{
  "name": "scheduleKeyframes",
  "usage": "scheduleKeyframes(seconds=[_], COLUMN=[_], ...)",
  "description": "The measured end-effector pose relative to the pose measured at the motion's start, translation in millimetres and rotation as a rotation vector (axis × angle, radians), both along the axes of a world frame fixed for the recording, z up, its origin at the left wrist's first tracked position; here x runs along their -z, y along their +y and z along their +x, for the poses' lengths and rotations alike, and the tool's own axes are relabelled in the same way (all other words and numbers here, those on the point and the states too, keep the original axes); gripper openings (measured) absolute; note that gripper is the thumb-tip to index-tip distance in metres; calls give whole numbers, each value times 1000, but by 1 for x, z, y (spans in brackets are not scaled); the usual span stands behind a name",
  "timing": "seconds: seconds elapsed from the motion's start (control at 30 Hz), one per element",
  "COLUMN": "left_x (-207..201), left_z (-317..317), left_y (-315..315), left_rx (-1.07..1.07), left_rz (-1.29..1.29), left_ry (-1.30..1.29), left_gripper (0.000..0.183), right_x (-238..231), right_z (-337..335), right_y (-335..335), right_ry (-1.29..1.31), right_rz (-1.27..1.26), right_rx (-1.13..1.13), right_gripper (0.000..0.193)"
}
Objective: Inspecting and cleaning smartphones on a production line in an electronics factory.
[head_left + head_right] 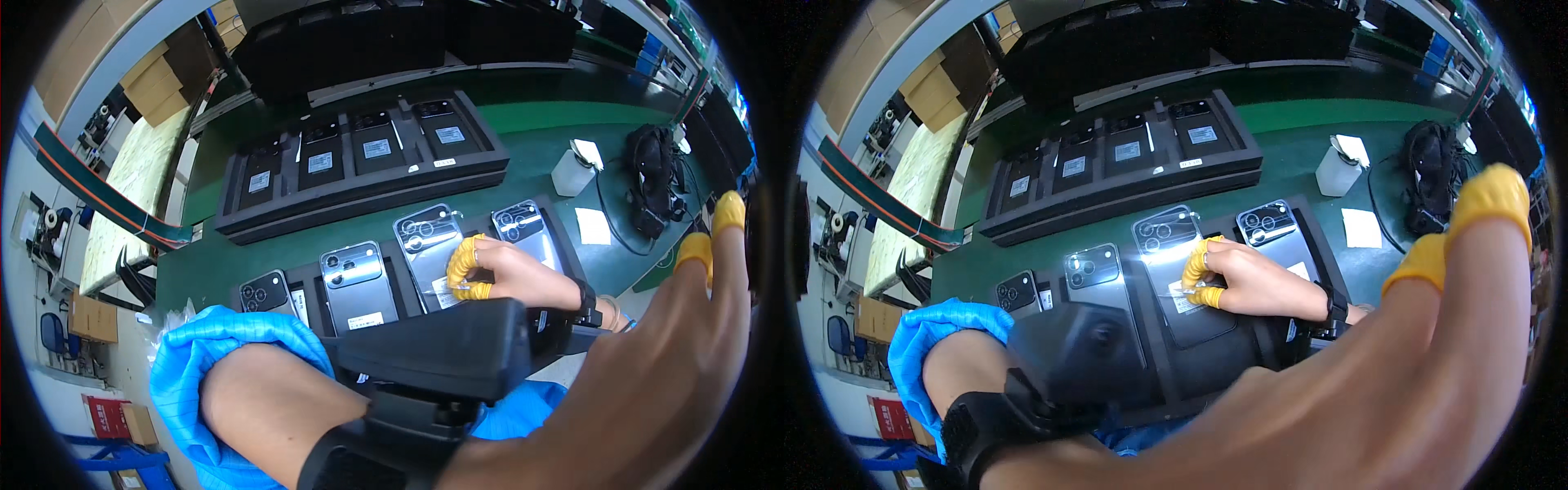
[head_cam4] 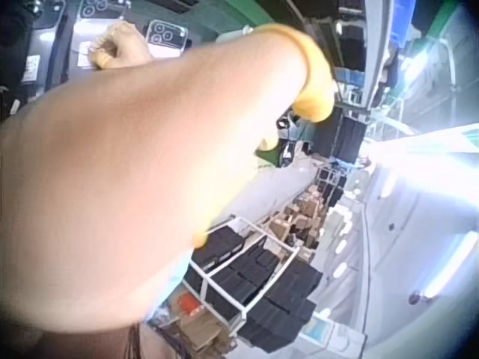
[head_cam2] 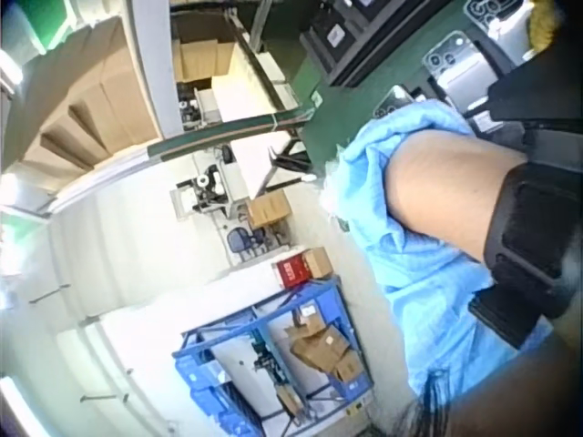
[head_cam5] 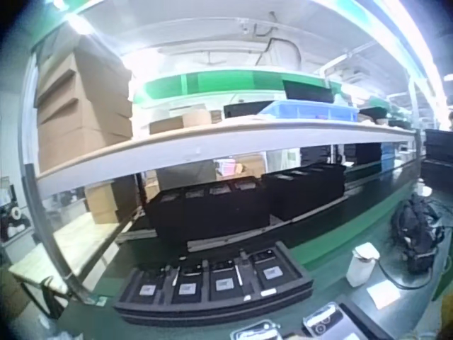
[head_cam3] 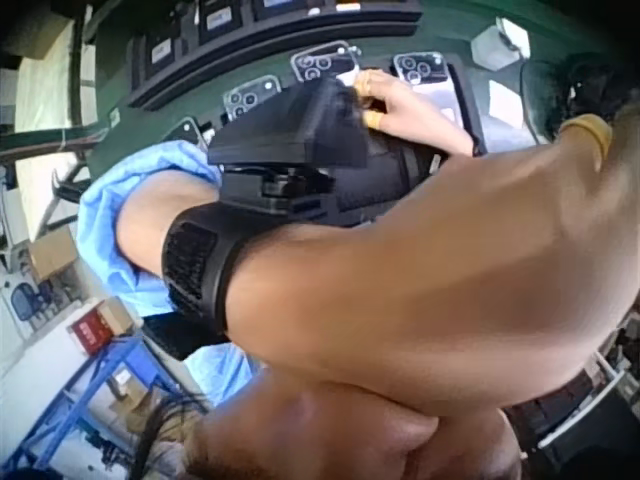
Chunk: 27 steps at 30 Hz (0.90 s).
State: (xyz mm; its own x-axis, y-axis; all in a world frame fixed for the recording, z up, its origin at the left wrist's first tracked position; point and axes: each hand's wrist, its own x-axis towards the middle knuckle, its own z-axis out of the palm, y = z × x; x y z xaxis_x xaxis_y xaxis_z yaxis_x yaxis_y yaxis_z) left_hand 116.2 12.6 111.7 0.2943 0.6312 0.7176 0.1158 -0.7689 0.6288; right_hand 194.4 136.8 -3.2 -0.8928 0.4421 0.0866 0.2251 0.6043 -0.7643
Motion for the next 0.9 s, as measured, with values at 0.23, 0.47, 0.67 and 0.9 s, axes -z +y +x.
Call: scheduleKeyframes(seconds=[0.23,0.47,0.67,0.9], left_x=[4,33,80,91], left_z=[-6,-51,-60,-41], left_y=[-7,-21,-2,40], left_rx=[-57,-132,-10,-208], left_rz=[113,90,94,189], left_ry=[114,977,1348,981], left_gripper=[22,18,11,22], right_x=[1,10,-24,-44], right_z=[0,-3,6,92], right_y=[1,4,33,22], right_ry=[-34,48,485,484], right_rz=[-64,-49,-76,900], right_rx=[11,39,304,598], right_gripper=[15,9,15,22])
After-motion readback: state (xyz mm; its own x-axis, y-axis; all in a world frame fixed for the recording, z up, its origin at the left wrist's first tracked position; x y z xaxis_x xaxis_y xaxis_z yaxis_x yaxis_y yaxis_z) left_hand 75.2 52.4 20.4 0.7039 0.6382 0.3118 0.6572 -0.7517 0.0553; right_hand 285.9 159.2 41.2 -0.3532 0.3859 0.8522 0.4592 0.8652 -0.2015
